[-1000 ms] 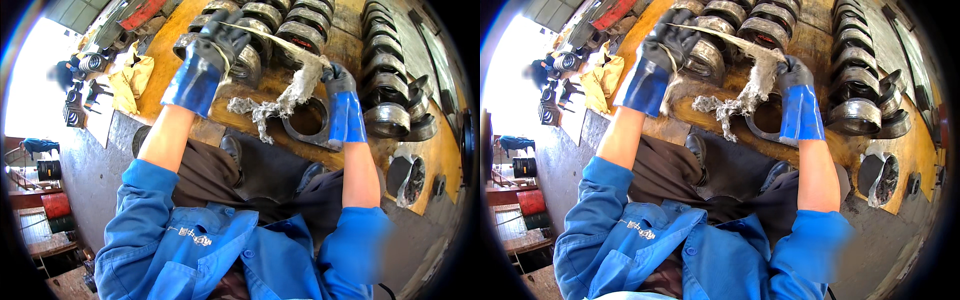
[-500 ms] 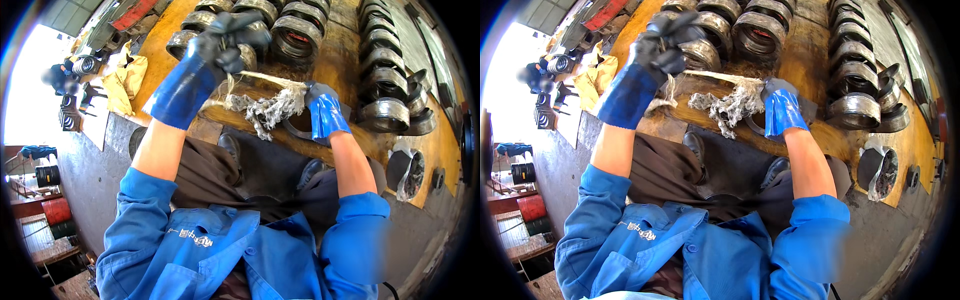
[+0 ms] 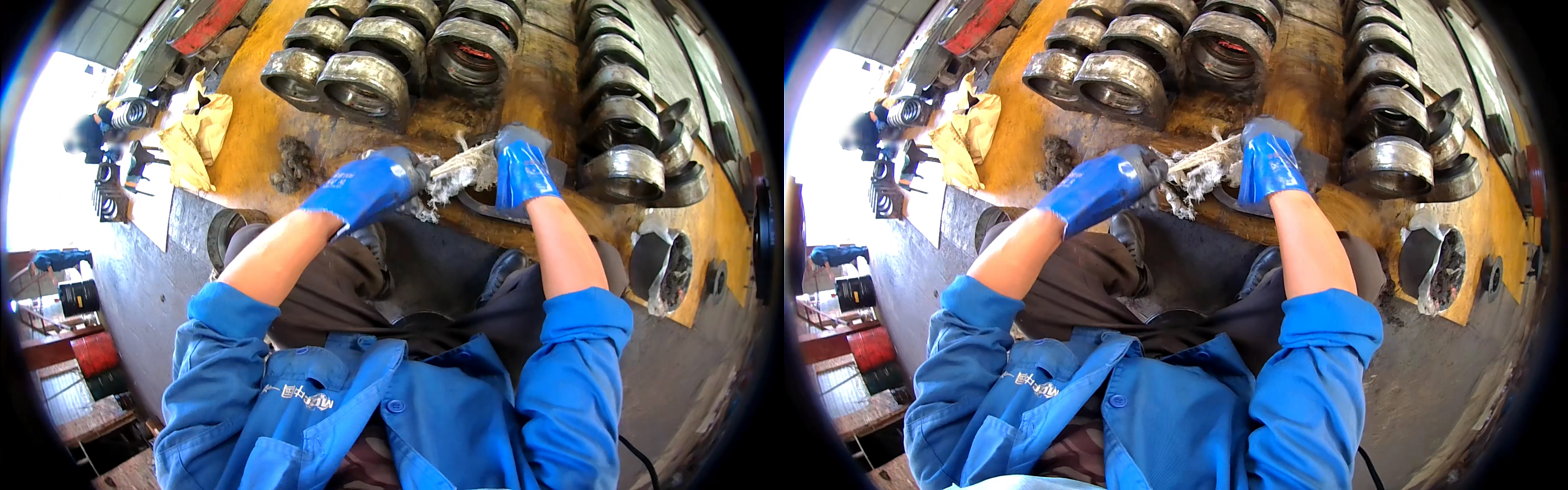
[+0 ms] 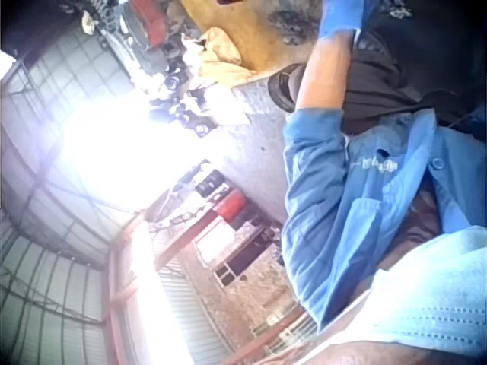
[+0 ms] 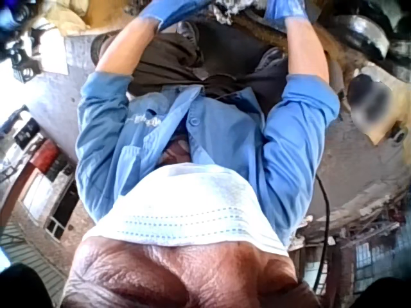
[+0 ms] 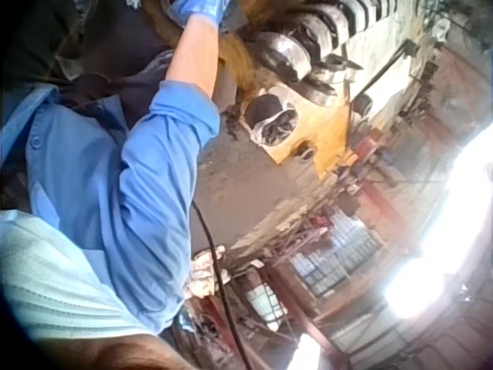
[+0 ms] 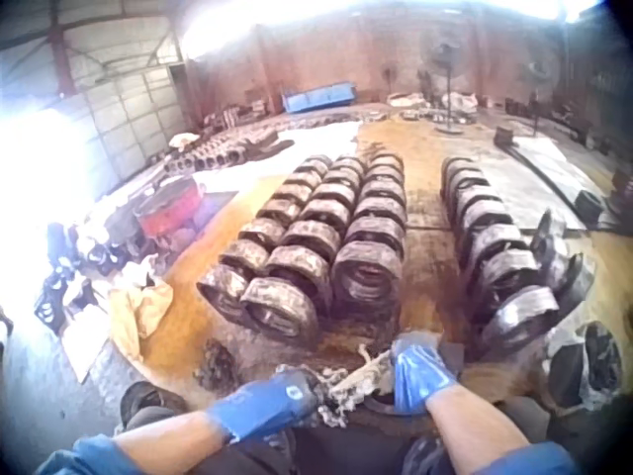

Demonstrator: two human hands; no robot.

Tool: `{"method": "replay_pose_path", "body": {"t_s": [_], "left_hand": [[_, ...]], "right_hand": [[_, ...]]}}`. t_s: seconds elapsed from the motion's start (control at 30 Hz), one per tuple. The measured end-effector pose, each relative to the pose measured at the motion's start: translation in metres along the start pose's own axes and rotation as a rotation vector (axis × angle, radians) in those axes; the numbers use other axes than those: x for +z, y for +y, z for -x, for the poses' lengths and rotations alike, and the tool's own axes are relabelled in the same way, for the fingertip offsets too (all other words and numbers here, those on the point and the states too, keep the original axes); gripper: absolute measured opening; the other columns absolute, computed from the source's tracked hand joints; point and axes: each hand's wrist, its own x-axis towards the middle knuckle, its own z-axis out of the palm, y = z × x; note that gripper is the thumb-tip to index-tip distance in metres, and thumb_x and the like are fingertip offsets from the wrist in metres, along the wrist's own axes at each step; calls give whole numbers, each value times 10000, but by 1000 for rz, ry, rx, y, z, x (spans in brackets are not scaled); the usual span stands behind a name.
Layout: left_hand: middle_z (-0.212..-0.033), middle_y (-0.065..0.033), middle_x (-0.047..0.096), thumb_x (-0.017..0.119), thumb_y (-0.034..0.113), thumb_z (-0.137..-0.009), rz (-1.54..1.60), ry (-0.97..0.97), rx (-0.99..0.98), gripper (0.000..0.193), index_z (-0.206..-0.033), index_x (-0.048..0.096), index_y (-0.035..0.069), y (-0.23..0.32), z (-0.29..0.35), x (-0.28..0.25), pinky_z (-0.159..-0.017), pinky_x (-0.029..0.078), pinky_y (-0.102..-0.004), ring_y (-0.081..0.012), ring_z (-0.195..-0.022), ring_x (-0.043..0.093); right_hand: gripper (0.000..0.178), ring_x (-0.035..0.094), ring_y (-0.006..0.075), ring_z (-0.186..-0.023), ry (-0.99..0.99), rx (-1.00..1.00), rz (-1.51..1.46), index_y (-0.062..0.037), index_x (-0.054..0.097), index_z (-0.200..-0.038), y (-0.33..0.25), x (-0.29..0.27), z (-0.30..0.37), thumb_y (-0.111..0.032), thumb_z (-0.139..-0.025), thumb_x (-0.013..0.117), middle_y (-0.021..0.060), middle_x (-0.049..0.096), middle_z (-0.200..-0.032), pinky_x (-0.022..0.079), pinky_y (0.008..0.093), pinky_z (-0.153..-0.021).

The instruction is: The person sits on the floor and uses a fibrous material to wipe and clean the interior of a metal ring. They repeatedly pull and stretch the fibrous material, then insert it into the ring to scrub the inside surface.

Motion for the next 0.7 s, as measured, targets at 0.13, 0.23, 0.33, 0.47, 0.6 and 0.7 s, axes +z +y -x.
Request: {"method": "replay_pose_path", "body": {"t_s": [0.13, 0.23, 0.33, 0.47, 0.6, 0.7], "left_hand": [[-845, -119, 687, 471, 416, -965, 396, -201, -379, 426, -1062, 664, 49, 32, 14, -12, -800, 487, -375, -243, -809, 657], [-888, -195, 680, 451, 418, -962, 251, -196, -351, 439, -1052, 664, 44, 57, 41, -49, -816, 483, -445, -342, -862, 668], [-702, -72, 643, 560, 374, -949, 477, -24, -462, 406, -1113, 670, 19, 32, 71, -74, -561, 462, -277, -129, -617, 619], [-683, -27, 641, 634, 289, -927, 609, 58, -444, 337, -1145, 686, 37, 1, 67, -98, -411, 398, -208, -64, -518, 575], [-636, -58, 667, 673, 236, -922, 667, 206, -325, 251, -1073, 718, 41, -1, 72, -127, -401, 418, -225, -83, -464, 569], [-639, -46, 658, 657, 267, -934, 669, 257, -291, 281, -1070, 715, 28, 0, 72, -140, -396, 398, -217, -81, -452, 544]], "right_hand": [[343, 616, 288, -1195, -104, 35, 3, -206, 693, -1213, 6, 17, -19, -293, -936, 510, 39, 642, -1301, 494, 455, -945], [293, 657, 295, -1127, -189, 131, 31, -168, 729, -1134, 46, -2, -18, -296, -910, 592, 57, 668, -1255, 519, 452, -911], [292, 655, 335, -1107, -117, 99, -87, -136, 729, -1113, 70, 20, -47, -245, -885, 584, 126, 660, -1233, 518, 453, -912], [332, 633, 350, -1122, -55, -125, -76, -120, 709, -1153, 40, 11, -25, -230, -859, 600, 160, 650, -1227, 517, 448, -923], [611, 557, 329, -1245, -68, -458, -103, -92, 558, -1354, 6, -4, -5, -375, -830, 695, 162, 563, -1372, 462, 440, -1027], [925, 449, 337, -1351, -98, -621, -120, -55, 356, -1487, -14, -38, 32, -542, -789, 721, 191, 453, -1473, 372, 389, -1122]]}}
